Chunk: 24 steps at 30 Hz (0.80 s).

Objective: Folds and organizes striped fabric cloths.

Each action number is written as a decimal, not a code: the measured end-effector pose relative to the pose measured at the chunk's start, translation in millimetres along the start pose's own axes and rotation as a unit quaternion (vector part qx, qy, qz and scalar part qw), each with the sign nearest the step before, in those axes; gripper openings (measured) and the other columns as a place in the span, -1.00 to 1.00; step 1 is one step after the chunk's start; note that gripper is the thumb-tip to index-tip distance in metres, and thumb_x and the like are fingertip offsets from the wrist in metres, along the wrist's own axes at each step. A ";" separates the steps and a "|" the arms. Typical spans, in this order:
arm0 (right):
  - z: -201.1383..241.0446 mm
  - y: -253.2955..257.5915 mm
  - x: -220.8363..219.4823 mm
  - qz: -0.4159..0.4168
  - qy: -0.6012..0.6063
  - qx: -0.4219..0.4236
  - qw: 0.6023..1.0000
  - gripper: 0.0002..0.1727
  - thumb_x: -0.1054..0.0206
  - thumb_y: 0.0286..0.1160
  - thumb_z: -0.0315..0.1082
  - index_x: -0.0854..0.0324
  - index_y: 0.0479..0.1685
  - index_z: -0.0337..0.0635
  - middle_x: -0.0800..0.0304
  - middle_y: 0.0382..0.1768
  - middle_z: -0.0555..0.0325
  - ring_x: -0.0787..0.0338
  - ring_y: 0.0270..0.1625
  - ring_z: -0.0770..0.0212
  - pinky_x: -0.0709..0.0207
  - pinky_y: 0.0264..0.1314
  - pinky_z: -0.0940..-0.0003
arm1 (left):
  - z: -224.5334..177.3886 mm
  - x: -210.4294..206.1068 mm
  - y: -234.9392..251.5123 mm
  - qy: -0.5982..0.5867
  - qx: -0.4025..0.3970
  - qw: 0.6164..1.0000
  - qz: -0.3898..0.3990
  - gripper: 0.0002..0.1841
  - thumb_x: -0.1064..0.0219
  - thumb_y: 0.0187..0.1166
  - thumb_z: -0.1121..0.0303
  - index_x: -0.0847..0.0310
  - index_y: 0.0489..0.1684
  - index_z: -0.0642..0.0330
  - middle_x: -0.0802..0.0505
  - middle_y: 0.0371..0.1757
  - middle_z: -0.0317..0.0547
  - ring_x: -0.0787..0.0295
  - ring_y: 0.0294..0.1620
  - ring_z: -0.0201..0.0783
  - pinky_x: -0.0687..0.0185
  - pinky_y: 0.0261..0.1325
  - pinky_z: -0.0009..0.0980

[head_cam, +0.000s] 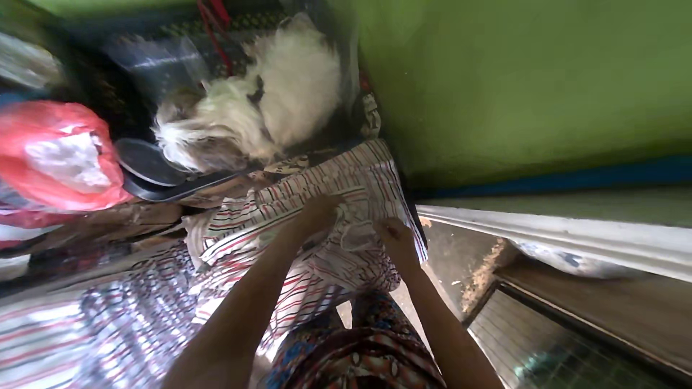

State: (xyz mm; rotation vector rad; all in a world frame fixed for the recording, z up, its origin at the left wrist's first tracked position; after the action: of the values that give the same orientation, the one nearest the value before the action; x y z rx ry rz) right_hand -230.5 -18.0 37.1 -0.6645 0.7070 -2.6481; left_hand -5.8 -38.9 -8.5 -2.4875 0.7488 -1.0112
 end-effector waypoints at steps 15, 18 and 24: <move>4.3 -22.0 15.7 0.180 -0.271 0.073 0.943 -0.57 -0.15 0.67 -0.49 -0.58 0.46 -0.40 -0.59 0.50 -0.35 -0.60 0.55 -0.27 -0.38 0.63 -0.12 | -3.7 0.9 -2.4 0.001 0.023 1.000 0.012 -0.57 -0.20 0.64 0.61 -0.56 0.50 0.35 -0.70 0.41 0.36 -0.56 0.49 0.35 -0.34 0.52 0.32; -40.3 -20.3 47.6 -0.090 -0.189 0.049 0.977 -0.70 -0.14 0.67 -0.51 -0.67 0.10 -0.61 -0.78 0.07 -0.43 -0.81 0.15 -0.24 -0.62 0.33 -0.03 | -1.8 -0.7 -3.2 -0.006 0.007 1.000 0.005 -0.58 -0.20 0.65 0.60 -0.56 0.48 0.38 -0.69 0.43 0.36 -0.54 0.51 0.35 -0.31 0.54 0.33; -35.1 -54.8 11.3 -0.062 -0.235 0.141 0.960 -0.71 -0.21 0.59 -0.53 -0.74 0.09 -0.55 -0.81 0.10 -0.41 -0.85 0.17 -0.27 -0.69 0.29 -0.05 | 6.2 -6.2 -1.2 -0.023 0.002 1.000 -0.017 -0.59 -0.20 0.63 0.60 -0.58 0.45 0.41 -0.71 0.39 0.38 -0.57 0.48 0.33 -0.34 0.53 0.29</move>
State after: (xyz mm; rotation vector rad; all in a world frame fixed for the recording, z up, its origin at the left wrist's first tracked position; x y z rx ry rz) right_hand -267.9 36.2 43.3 -1.2221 0.1550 -2.4764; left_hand -4.6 -33.6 -15.4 -2.5196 0.6918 -0.9626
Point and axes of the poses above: each hand's wrist, its own y-axis towards the middle knuckle, its own x-axis out of the back of the hand, z = x × y, the point moved 1 cm from there along y, towards the middle knuckle
